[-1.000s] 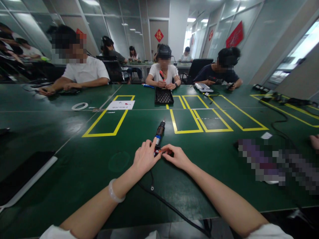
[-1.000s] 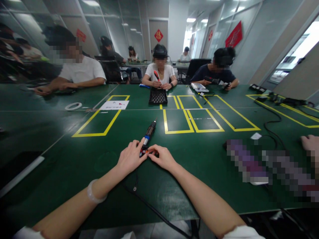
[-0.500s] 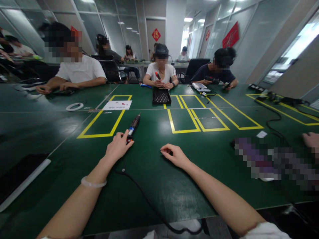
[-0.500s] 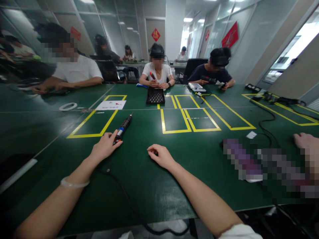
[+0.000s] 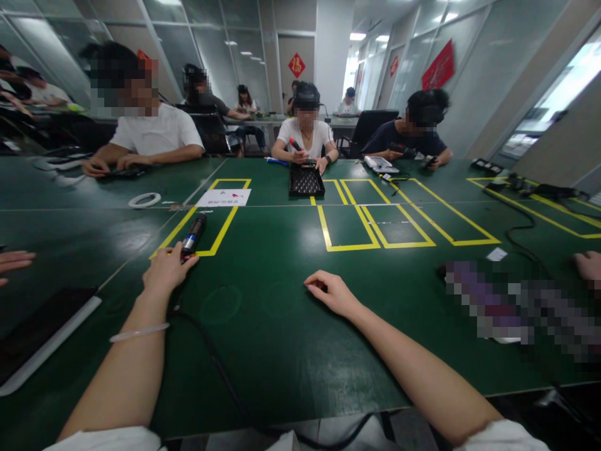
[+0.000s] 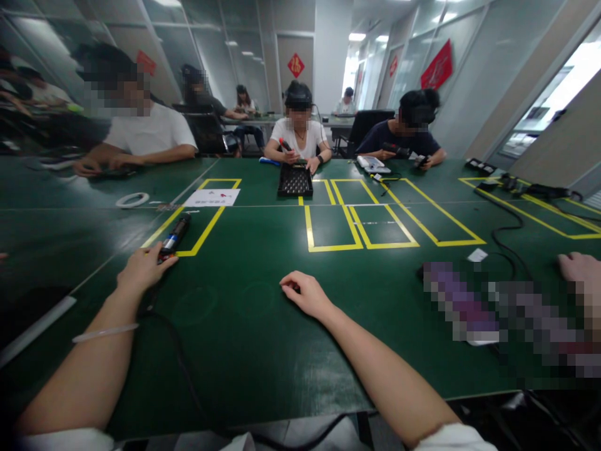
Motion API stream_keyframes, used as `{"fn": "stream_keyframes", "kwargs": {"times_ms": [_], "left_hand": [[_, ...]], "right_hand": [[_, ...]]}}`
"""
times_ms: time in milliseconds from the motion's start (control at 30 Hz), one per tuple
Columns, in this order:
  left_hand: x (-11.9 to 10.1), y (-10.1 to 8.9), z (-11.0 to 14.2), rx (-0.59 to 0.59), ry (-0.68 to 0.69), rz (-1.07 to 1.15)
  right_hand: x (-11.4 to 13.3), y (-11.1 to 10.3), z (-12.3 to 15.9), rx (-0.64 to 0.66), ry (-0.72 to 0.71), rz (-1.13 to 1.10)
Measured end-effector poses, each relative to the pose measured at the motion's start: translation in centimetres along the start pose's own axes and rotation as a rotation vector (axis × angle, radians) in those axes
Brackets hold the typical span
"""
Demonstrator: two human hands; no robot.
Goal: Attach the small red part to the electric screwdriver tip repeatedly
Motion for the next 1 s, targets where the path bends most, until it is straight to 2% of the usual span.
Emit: {"fn": "stream_keyframes", "kwargs": {"times_ms": [67, 200, 267, 600, 700, 767, 867, 933, 1000], "left_hand": [[0.2, -0.2, 0.4, -0.042, -0.017, -0.034], [-0.5, -1.1, 1.5, -0.23, 0.019, -0.132], [-0.9, -1.4, 1.9, -0.275, 0.029, -0.136], [-0.9, -1.8, 1.9, -0.166, -0.006, -0.054], [-0.9, -1.8, 2.0, -0.195, -0.021, -0.052], [-1.4, -2.1, 2.2, -0.262, 0.007, -0.027], [-3.5, -2.5, 2.6, -0.293, 0.101, 0.181], [-6.3, -2.4, 3.3, -0.183, 0.23, 0.454], [-10.1, -2.3, 5.0, 0.015, 0.418, 0.736]], "right_hand": [[0.0, 0.0, 0.0, 0.0, 0.002, 0.004], [0.0, 0.0, -0.1, 0.0, 0.009, 0.01], [0.1, 0.0, -0.1, 0.001, 0.011, 0.009], [0.1, 0.1, -0.1, 0.015, 0.006, 0.004], [0.2, 0.2, -0.2, 0.02, 0.004, 0.008], [0.3, 0.2, -0.2, 0.021, 0.004, 0.018], [0.4, 0.3, -0.2, 0.023, 0.009, 0.032], [0.4, 0.4, -0.3, 0.023, 0.01, 0.035], [0.4, 0.4, -0.3, 0.021, 0.007, 0.029]]}}
Point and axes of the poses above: each hand's wrist, its own z-axis away from the middle knuckle, its own y-axis out of the palm, x = y × z, the point moved 5 cm from there along -z, towards the middle knuckle, and after that the axes turned 11 degrees about -z, right-handed, at the moved point
